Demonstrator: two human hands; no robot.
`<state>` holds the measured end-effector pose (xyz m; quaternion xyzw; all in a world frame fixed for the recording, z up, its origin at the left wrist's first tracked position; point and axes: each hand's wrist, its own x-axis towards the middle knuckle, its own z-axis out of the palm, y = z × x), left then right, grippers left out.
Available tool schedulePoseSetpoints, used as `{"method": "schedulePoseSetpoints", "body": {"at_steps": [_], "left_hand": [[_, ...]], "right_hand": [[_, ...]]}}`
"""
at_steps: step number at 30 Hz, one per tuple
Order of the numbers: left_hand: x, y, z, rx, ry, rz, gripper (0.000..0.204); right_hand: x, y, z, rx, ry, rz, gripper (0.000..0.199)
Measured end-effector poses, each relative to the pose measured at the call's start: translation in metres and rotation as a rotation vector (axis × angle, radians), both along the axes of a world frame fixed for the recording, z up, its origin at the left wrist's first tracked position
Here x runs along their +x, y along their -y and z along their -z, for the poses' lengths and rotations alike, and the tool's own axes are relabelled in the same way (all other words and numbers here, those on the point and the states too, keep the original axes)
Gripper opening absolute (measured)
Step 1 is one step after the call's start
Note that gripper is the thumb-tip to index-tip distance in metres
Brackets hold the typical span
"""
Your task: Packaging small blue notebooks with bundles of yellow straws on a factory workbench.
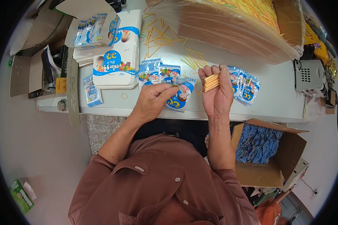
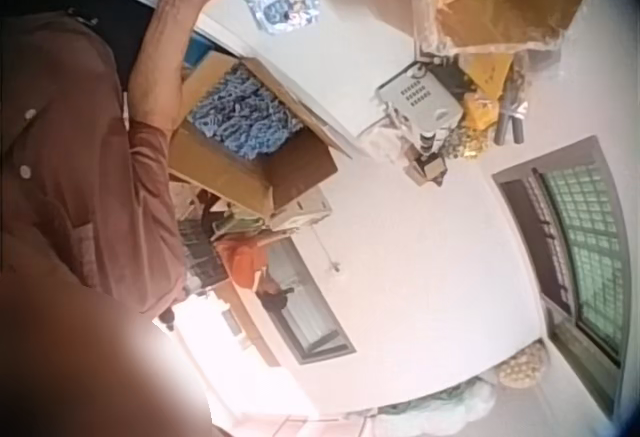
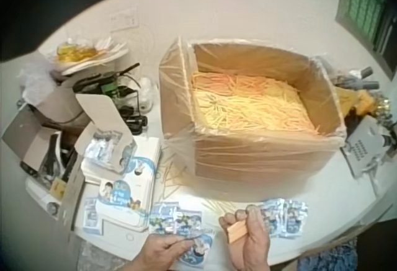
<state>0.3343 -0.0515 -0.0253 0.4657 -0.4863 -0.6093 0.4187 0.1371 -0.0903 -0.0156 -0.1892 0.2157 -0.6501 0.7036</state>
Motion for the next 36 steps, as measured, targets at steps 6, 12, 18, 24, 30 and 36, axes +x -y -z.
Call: {"method": "schedulePoseSetpoints", "body": {"at_steps": [6, 12, 18, 24, 30, 36], "left_hand": [[-0.004, -0.004, -0.002, -0.063, 0.089, 0.120, 0.017], [-0.006, -0.004, -0.005, -0.066, 0.123, 0.150, 0.016], [-0.007, -0.005, -0.005, -0.036, 0.129, 0.158, 0.016], [-0.010, -0.007, -0.007, -0.046, 0.104, 0.152, 0.015], [-0.008, -0.007, -0.009, -0.008, 0.118, 0.180, 0.018], [-0.007, -0.007, -0.010, 0.021, 0.113, 0.167, 0.018]], "right_hand": [[0.002, 0.004, -0.012, -0.097, -0.008, 0.019, 0.016], [0.012, -0.003, -0.016, -0.150, -0.159, 0.045, 0.018], [0.014, -0.009, -0.012, -0.175, -0.231, 0.042, 0.018], [0.011, -0.006, -0.015, -0.127, -0.172, 0.097, 0.018], [0.018, -0.015, -0.010, -0.147, -0.314, 0.063, 0.020], [0.018, -0.024, -0.003, -0.158, -0.256, 0.009, 0.021]]}}
